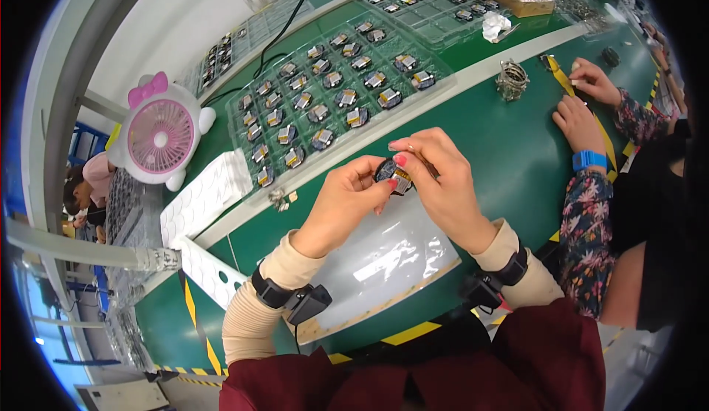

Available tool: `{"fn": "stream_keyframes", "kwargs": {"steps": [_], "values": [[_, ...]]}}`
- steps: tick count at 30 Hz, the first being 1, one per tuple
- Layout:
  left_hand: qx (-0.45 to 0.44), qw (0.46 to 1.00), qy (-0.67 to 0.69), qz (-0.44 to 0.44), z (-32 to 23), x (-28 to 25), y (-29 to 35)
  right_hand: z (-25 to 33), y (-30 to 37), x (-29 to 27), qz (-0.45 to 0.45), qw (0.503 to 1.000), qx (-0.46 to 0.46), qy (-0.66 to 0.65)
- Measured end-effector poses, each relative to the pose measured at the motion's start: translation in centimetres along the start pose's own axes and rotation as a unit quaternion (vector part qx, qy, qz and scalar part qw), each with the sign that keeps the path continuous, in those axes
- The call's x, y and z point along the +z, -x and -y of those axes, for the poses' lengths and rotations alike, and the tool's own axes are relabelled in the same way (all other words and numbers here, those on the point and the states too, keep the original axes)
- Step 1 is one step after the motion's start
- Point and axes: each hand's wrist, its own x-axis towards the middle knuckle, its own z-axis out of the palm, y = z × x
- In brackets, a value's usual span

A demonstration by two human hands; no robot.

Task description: Assembling and inspecting small electronic components at a manual assembly station.

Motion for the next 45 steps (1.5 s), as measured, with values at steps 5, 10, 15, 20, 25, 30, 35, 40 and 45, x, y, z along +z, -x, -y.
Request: {"fn": "stream_keyframes", "kwargs": {"steps": [5, 10, 15, 20, 25, 30, 35, 40, 45], "values": [[0.008, 0.995, 0.073, -0.061, 0.6, 0.2, 2.3, 0.2, 1.0, 0.9, 0.029, 0.998, -0.048, -0.018], [0.049, 0.995, 0.034, -0.082, 1.9, 0.4, 3.8, -0.2, 1.7, 1.5, 0.046, 0.995, -0.092, -0.014], [0.045, 0.991, 0.093, -0.09, 2.9, 0.4, 4.2, -0.2, 2.3, 1.4, 0.079, 0.985, -0.141, 0.053], [0.016, 0.964, 0.249, -0.096, 3.7, -1.9, 3.2, 0.1, 3.6, 2.3, 0.081, 0.97, -0.227, 0.02], [0.002, 0.934, 0.344, -0.093, 3.4, -2.1, 3.1, -0.5, 3.1, 2.7, 0.04, 0.996, -0.03, -0.076], [0.009, 0.943, 0.324, -0.071, 4.1, -2.5, 3.0, -0.1, 2.3, 2.0, 0.051, 0.979, 0.135, -0.147], [0.021, 0.949, 0.305, -0.078, 4.1, -2.3, 3.2, -0.7, 2.4, 2.0, 0.089, 0.986, 0.117, -0.076], [0.011, 0.949, 0.3, -0.095, 3.8, -2.0, 3.2, -0.3, 2.3, 2.1, 0.083, 0.985, 0.129, -0.073], [0.011, 0.951, 0.294, -0.098, 3.9, -2.0, 3.2, -1.0, 2.0, 1.8, 0.08, 0.98, 0.15, -0.099]]}}
